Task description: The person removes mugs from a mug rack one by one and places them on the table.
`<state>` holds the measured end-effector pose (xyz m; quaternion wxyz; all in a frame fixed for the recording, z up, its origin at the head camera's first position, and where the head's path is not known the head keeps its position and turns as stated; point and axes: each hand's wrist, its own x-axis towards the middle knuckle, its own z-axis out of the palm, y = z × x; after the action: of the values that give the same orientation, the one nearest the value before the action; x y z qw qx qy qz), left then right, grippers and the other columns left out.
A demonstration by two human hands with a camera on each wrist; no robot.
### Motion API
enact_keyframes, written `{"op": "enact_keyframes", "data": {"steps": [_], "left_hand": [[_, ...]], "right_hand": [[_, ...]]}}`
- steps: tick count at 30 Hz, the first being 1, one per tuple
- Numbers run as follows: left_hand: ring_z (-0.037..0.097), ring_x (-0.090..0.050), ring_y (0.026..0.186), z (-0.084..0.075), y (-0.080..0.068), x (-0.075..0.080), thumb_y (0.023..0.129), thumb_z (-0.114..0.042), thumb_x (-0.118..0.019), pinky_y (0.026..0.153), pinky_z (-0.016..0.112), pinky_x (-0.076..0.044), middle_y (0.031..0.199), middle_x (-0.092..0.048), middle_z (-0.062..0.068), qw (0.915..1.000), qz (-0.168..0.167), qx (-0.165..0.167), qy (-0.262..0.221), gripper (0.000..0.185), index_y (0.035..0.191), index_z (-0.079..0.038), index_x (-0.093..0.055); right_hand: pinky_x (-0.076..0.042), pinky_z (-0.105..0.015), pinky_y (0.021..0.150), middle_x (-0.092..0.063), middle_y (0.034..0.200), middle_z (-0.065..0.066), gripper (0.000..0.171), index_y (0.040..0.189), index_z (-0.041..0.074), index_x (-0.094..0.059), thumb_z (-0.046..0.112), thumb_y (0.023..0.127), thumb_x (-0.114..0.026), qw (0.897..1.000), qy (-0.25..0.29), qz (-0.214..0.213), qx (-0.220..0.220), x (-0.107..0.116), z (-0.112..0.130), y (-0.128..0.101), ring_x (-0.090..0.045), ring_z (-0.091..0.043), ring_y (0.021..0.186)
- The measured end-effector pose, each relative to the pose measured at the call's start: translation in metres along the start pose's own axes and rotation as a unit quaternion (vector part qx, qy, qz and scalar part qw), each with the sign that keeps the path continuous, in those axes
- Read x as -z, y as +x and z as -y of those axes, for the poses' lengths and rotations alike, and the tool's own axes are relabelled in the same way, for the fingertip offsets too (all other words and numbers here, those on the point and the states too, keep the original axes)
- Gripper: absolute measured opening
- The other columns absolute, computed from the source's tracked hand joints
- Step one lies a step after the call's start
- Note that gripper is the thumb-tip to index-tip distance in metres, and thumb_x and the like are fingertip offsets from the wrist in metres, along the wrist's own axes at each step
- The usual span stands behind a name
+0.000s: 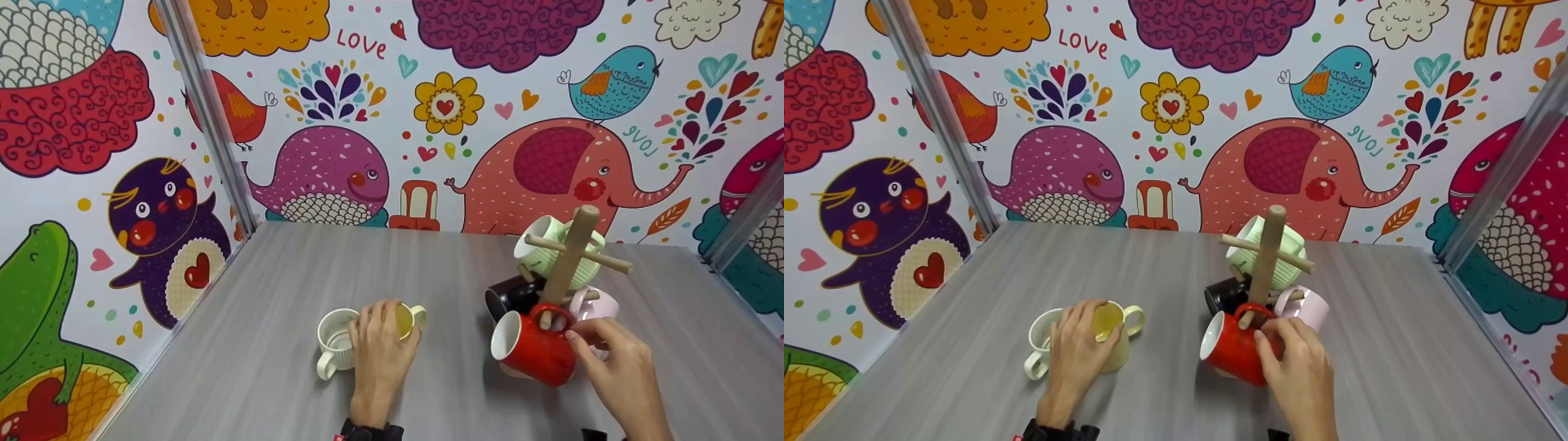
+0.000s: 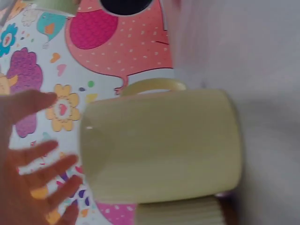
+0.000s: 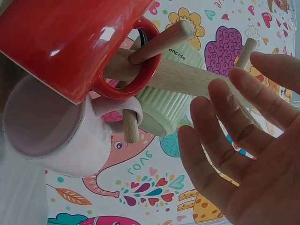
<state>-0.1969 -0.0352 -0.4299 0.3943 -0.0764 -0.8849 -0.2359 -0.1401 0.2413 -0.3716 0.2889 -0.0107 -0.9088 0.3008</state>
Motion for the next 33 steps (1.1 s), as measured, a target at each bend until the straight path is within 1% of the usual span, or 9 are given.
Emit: {"op": "enact_keyframes", "data": {"steps": [2,4,8,11,13,18,28,31,33], "left_hand": [[0.019,-0.058,0.086,-0.006,0.003,0.008,0.068,-0.027,-0.076,0.073,0.039,-0.041,0.089,-0.063,0.001,0.9988,0.010,-0.042,-0.024,0.031,0.092,-0.010,-0.065],[0.014,-0.059,0.082,-0.013,0.005,0.015,0.071,-0.025,-0.074,0.069,0.035,-0.043,0.086,-0.063,-0.003,0.9945,0.029,-0.089,-0.047,0.023,0.089,-0.013,-0.065],[0.009,-0.057,0.079,-0.023,0.007,0.026,0.074,-0.027,-0.071,0.067,0.029,-0.041,0.083,-0.062,-0.009,0.9785,0.077,-0.177,-0.074,0.016,0.086,-0.017,-0.065],[0.008,-0.056,0.078,-0.029,0.008,0.032,0.075,-0.029,-0.070,0.066,0.026,-0.039,0.082,-0.063,-0.011,0.9686,0.097,-0.214,-0.080,0.015,0.085,-0.018,-0.066],[0.008,-0.055,0.078,-0.032,0.008,0.036,0.076,-0.029,-0.070,0.066,0.026,-0.039,0.081,-0.063,-0.011,0.9660,0.102,-0.223,-0.082,0.014,0.084,-0.018,-0.066],[0.008,-0.054,0.077,-0.035,0.009,0.042,0.076,-0.029,-0.070,0.066,0.027,-0.039,0.081,-0.062,-0.011,0.9666,0.101,-0.222,-0.078,0.013,0.083,-0.019,-0.066],[0.007,-0.054,0.078,-0.041,0.009,0.046,0.077,-0.029,-0.069,0.068,0.027,-0.039,0.081,-0.061,-0.011,0.9632,0.112,-0.229,-0.085,0.012,0.083,-0.019,-0.065],[0.007,-0.053,0.078,-0.045,0.008,0.048,0.077,-0.029,-0.070,0.069,0.027,-0.039,0.080,-0.061,-0.011,0.9610,0.107,-0.240,-0.087,0.012,0.082,-0.020,-0.065],[0.006,-0.052,0.077,-0.049,0.008,0.050,0.076,-0.029,-0.070,0.070,0.026,-0.039,0.079,-0.060,-0.012,0.9587,0.099,-0.254,-0.081,0.012,0.081,-0.020,-0.064]], "right_hand": [[-0.044,-0.015,0.061,-0.061,0.081,-0.005,0.005,0.084,0.007,-0.066,0.006,0.078,-0.067,1.000,0.001,0.001,0.002,0.000,0.000,0.000,-0.056,-0.018,0.071],[-0.044,-0.015,0.061,-0.061,0.081,-0.005,0.005,0.084,0.007,-0.066,0.005,0.078,-0.067,1.000,0.001,0.004,0.000,0.000,0.000,0.000,-0.056,-0.018,0.072],[-0.043,-0.012,0.062,-0.061,0.082,-0.005,0.006,0.084,0.007,-0.066,0.005,0.079,-0.067,1.000,0.002,0.014,-0.009,0.000,0.001,0.000,-0.057,-0.019,0.073],[-0.042,-0.012,0.063,-0.060,0.082,-0.005,0.006,0.085,0.007,-0.066,0.005,0.079,-0.067,1.000,0.002,0.021,-0.017,0.000,0.001,0.000,-0.057,-0.019,0.074],[-0.043,-0.012,0.063,-0.060,0.082,-0.005,0.006,0.085,0.007,-0.066,0.005,0.079,-0.067,1.000,0.001,0.024,-0.019,0.000,0.002,0.000,-0.056,-0.019,0.074],[-0.044,-0.014,0.062,-0.060,0.081,-0.005,0.006,0.085,0.007,-0.066,0.005,0.079,-0.067,1.000,0.001,0.025,-0.012,0.000,0.001,0.000,-0.055,-0.018,0.073],[-0.043,-0.011,0.062,-0.061,0.079,-0.002,0.007,0.082,0.008,-0.066,0.005,0.077,-0.069,1.000,0.004,-0.002,0.013,-0.002,-0.002,0.000,-0.055,-0.016,0.070],[-0.044,-0.013,0.061,-0.061,0.082,-0.004,0.009,0.084,0.007,-0.066,0.004,0.076,-0.070,1.000,0.010,-0.015,0.020,-0.005,-0.004,0.001,-0.057,-0.018,0.068],[-0.045,-0.014,0.059,-0.060,0.086,-0.006,0.013,0.089,0.006,-0.066,0.004,0.076,-0.070,0.999,0.017,-0.018,0.024,-0.006,-0.006,0.001,-0.057,-0.018,0.068]]}}
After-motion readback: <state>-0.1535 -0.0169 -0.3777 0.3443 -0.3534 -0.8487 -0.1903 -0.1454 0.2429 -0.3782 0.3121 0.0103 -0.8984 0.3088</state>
